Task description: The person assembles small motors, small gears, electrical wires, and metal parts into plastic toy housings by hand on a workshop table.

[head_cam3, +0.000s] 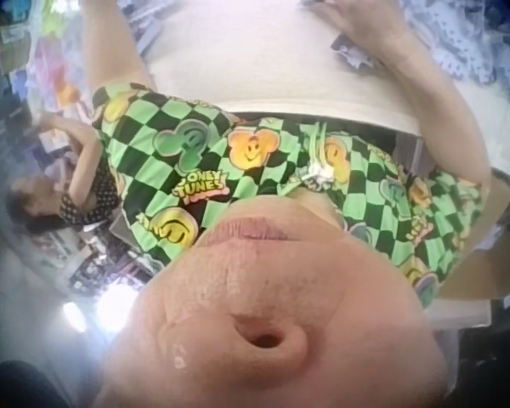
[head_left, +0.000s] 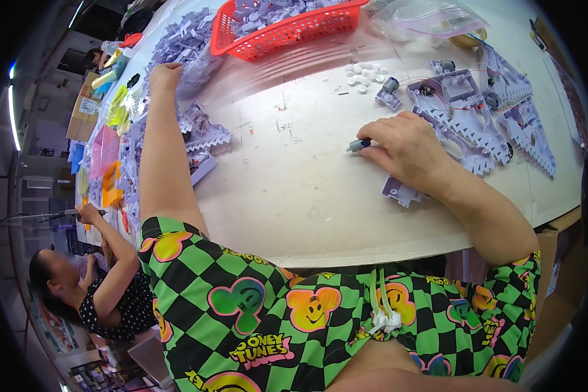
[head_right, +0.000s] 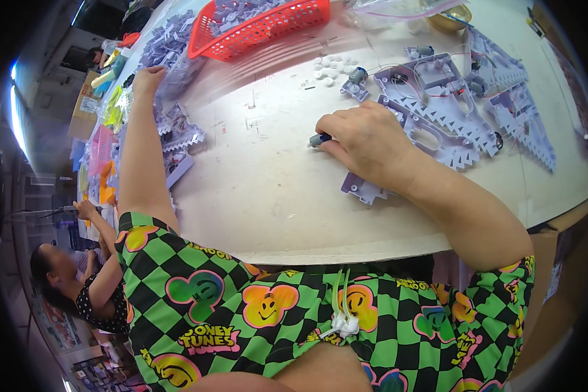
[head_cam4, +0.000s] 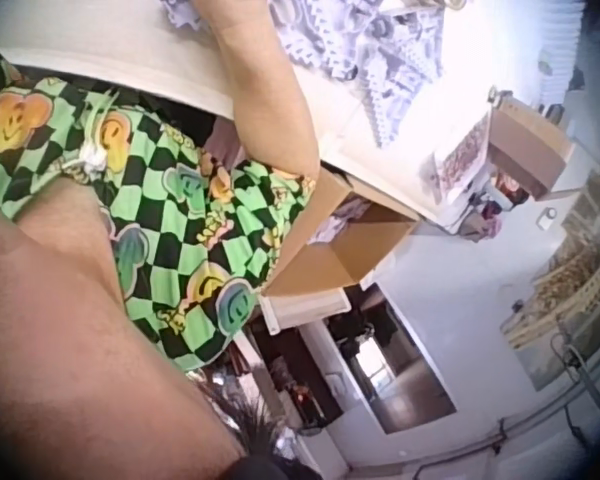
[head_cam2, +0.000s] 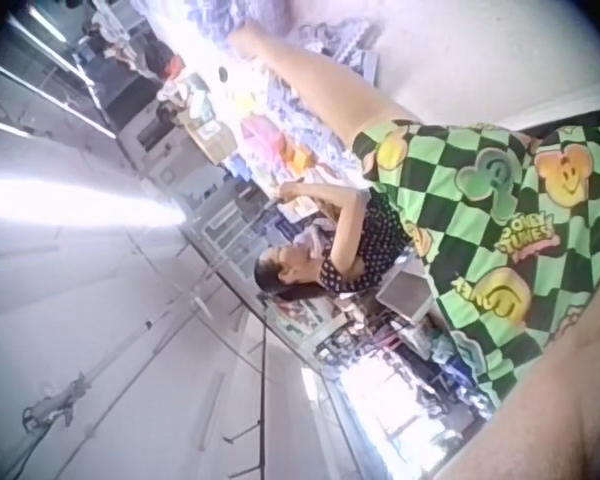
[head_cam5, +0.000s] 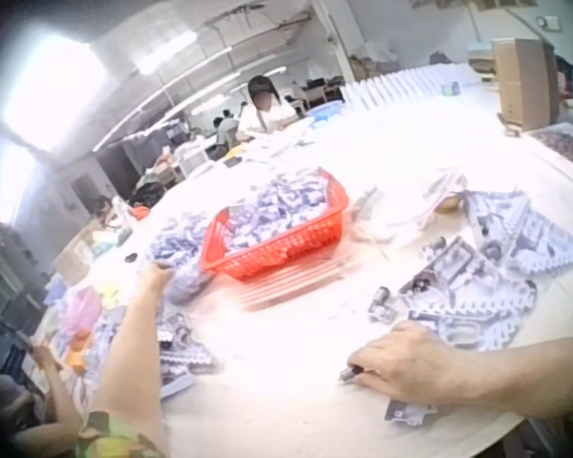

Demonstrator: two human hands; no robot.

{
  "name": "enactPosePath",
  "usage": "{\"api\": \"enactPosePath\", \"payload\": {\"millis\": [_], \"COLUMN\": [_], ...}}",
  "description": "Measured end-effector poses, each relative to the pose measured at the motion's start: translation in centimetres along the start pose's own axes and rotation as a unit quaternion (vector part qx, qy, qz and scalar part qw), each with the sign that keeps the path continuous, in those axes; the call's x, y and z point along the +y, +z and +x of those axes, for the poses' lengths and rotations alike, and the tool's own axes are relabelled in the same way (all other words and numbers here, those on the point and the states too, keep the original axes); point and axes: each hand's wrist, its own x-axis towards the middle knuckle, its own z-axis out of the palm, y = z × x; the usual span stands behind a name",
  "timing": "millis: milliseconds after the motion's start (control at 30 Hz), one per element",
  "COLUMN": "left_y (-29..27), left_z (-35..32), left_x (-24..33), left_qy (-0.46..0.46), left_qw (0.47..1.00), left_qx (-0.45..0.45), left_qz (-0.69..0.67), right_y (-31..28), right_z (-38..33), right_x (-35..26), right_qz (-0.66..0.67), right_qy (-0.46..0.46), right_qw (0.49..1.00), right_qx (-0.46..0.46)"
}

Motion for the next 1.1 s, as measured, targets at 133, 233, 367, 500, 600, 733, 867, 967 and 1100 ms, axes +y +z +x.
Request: {"api": "enactPosePath", "payload": {"millis": [133,233,367,500,600,733,867,967,1100], "left_y": [0.1,-0.4,-1.5,-2.8,-2.0,-1.3,-0.3,-1.2,-0.1], "left_z": [0.9,0.5,-0.5,-6.2,-12.5,-21.9,-25.3,-27.6,-30.8], "left_x": [-1.3,-1.9,-1.3,5.5,10.7,13.9,14.5,14.5,15.2], "left_qy": [0.013,0.027,0.029,0.137,0.242,0.375,0.347,0.305,0.328], "left_qw": [0.998,0.995,0.986,0.951,0.883,0.86,0.879,0.917,0.928], "left_qx": [0.054,0.096,0.138,0.108,-0.057,-0.199,-0.171,-0.12,-0.087], "left_qz": [0.011,-0.002,-0.089,-0.256,-0.399,-0.284,-0.278,-0.228,-0.153], "right_y": [0.2,0.2,0.3,0.2,0.1,-0.7,-2.6,-3.0,-2.8], "right_z": [-0.1,-0.3,-0.7,-1.3,-1.1,0.4,1.6,1.5,1.2], "right_x": [0.1,0.0,-0.2,0.4,0.9,0.9,1.0,1.0,1.0], "right_qz": [0.006,0.006,0.003,0.0,0.009,0.053,0.031,0.037,0.035], "right_qy": [-0.002,-0.004,-0.007,-0.003,0.017,0.057,0.052,0.027,-0.002], "right_qw": [1.0,1.0,1.0,1.0,1.0,0.996,0.997,0.996,0.994], "right_qx": [0.005,0.009,0.016,0.016,0.017,0.044,0.055,0.075,0.105]}}
